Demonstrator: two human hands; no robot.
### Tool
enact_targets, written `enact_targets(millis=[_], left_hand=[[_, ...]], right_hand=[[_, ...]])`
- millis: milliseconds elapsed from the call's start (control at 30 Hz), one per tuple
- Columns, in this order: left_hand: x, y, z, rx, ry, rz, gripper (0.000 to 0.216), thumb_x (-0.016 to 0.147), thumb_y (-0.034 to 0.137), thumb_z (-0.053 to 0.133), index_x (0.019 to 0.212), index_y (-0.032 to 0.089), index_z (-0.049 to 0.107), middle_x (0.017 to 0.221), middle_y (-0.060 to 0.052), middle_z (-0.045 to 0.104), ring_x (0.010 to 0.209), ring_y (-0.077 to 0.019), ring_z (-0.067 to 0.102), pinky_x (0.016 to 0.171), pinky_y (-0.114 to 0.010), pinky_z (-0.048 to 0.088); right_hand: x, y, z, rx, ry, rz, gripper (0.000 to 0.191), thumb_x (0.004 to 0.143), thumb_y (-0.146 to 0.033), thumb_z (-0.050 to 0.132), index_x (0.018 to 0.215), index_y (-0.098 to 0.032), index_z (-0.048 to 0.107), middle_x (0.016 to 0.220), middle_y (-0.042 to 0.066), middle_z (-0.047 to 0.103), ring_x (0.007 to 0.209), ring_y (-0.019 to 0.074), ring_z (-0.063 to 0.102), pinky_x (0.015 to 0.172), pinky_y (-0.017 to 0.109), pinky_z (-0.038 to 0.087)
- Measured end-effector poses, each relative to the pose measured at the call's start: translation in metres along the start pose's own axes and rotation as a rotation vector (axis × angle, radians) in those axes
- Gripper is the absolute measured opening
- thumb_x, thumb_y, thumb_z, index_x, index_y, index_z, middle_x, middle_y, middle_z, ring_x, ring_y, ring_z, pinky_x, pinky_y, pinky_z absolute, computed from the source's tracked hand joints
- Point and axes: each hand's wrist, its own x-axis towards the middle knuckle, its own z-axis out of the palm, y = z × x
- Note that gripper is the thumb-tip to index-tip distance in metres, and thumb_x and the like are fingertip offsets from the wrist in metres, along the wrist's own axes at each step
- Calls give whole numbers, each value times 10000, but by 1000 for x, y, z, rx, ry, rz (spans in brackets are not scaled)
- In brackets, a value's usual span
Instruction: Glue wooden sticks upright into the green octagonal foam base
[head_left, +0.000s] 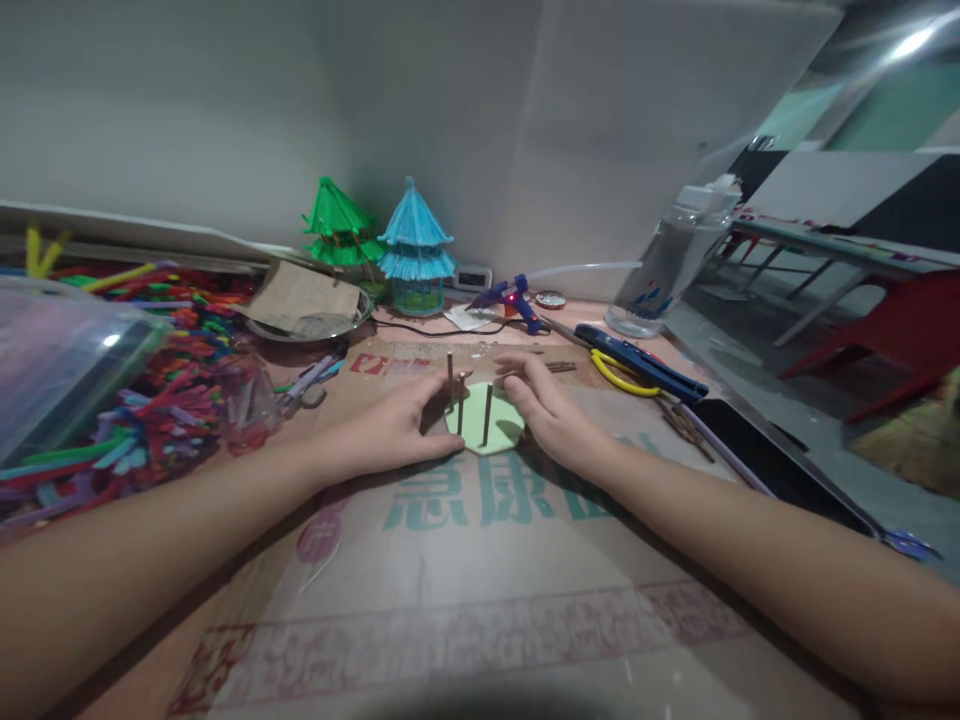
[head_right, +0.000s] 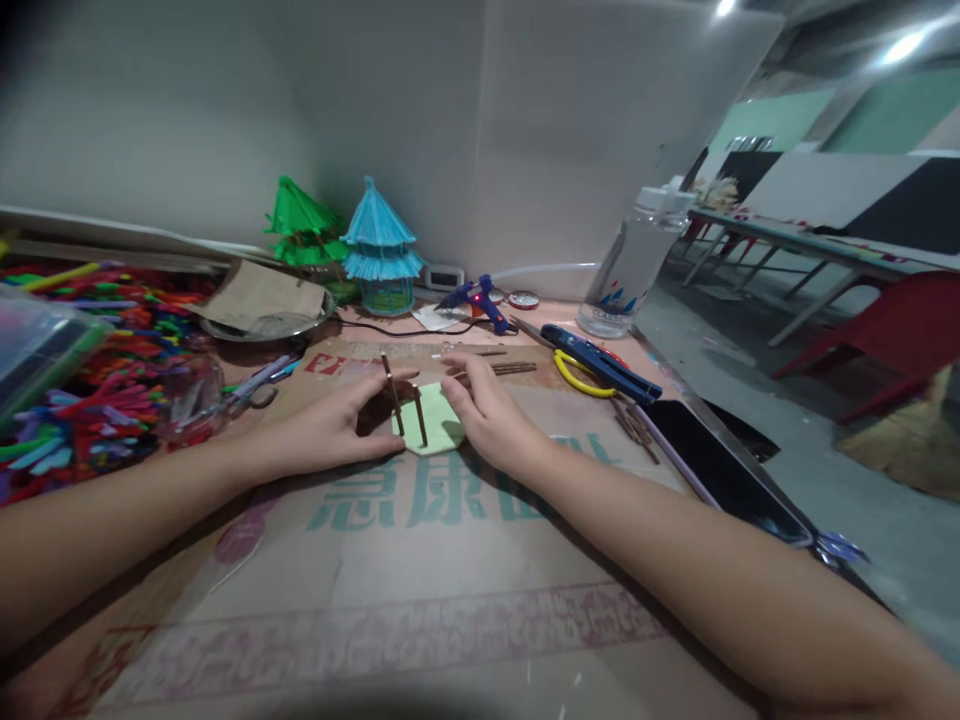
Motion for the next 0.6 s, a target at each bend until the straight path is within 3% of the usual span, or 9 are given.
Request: enact_targets(millis=[267,467,600], left_hand=[[0,0,4,-6,22,-61,536,846,482,733,1277,218,554,1296,-111,650,1202,-319,620,1024,-473,518],[0,-1,4,-37,17,-50,627,815,508,772,1331,242,534,1345,-107,636,1257,-321,599,1062,-473,500],[1,1,4,-17,13,-64,626,798,520,778,1306,235,549,1350,-120,636,1264,-338,601,1055,-480,511]], right_hand=[[4,2,-11,-61,-70,-10,329,1042,-381,438,1305,-194,500,1310,156,611,1195,245,620,1059,484,485],[4,5,-8,-37,-4,32,364,1043,-389,420,1338,-182,471,1327,165,592,1192,234,609,1075,476,470],[5,6,-5,-33,-36,40,346,1044,-407,421,1296,-187,506,1310,153,609,1225,246,590,1089,482,453]])
